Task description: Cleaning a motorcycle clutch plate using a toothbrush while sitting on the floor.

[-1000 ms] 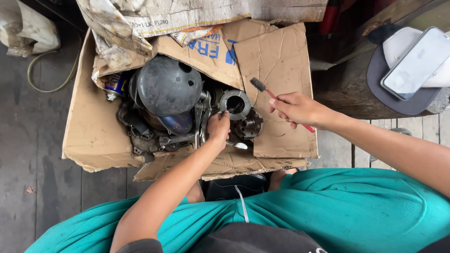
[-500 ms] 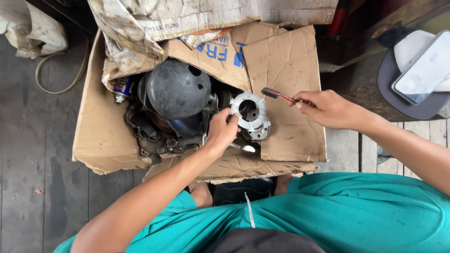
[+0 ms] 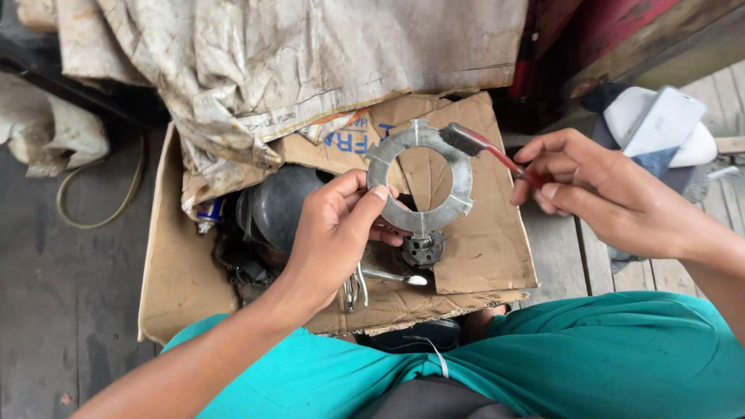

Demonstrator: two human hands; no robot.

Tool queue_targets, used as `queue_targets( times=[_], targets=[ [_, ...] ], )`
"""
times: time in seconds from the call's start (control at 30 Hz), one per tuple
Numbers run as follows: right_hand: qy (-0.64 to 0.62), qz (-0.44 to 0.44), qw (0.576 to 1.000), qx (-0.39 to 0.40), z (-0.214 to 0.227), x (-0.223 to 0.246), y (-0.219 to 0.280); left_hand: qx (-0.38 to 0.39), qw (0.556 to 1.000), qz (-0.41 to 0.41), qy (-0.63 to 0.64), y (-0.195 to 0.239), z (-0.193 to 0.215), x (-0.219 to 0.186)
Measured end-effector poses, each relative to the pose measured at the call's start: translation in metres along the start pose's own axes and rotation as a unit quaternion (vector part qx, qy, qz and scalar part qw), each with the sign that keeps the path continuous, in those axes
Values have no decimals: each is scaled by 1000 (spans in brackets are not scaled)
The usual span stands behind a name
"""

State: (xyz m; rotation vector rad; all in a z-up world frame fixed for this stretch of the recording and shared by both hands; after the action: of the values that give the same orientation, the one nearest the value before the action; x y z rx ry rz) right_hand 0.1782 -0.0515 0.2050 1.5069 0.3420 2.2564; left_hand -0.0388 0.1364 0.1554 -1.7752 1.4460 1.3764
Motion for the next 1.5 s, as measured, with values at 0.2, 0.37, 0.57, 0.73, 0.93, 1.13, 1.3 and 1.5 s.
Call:
queue_targets(
  times=[0.2,0.37,0.57,0.73,0.93,1.13,1.3,1.5],
  targets=[
    [-188,16,978,85,-9,-9,4,45,998,14,42,-16,7,7],
    [-289,-33,955,50,-25,-32,5,68,997,21,35,-19,14,8],
    [-288,-85,951,67,-35,-35,-2,65,997,15,40,-16,20,11],
    [-96,-109,989,25,-37,-11,-5,57,998,-13,31,-7,25,12],
    [168,-51,976,-127,-39,26,-2,29,997,-74,-1,4,32,2],
    [218,-73,970,-79,-41,30,2,5,995,-97,-25,16,33,-11],
    [218,-18,972,-91,-54,43,15,-22,989,-146,-27,18,24,-32],
    [271,61,942,-190,-22,46,19,-62,970,-217,-96,5,0,-54]
  ],
)
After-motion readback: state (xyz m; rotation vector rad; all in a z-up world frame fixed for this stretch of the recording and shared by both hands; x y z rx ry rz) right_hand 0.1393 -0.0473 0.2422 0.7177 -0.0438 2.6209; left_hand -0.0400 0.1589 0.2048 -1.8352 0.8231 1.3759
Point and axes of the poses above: each hand's wrist, its own y-axis away from the middle knuckle, its own z-axis out of the back of the hand, x = y × z, the point moved 3 cm from there along -y, towards the middle knuckle, and after that the axes turned 10 degrees about x, right-handed, at the moved point
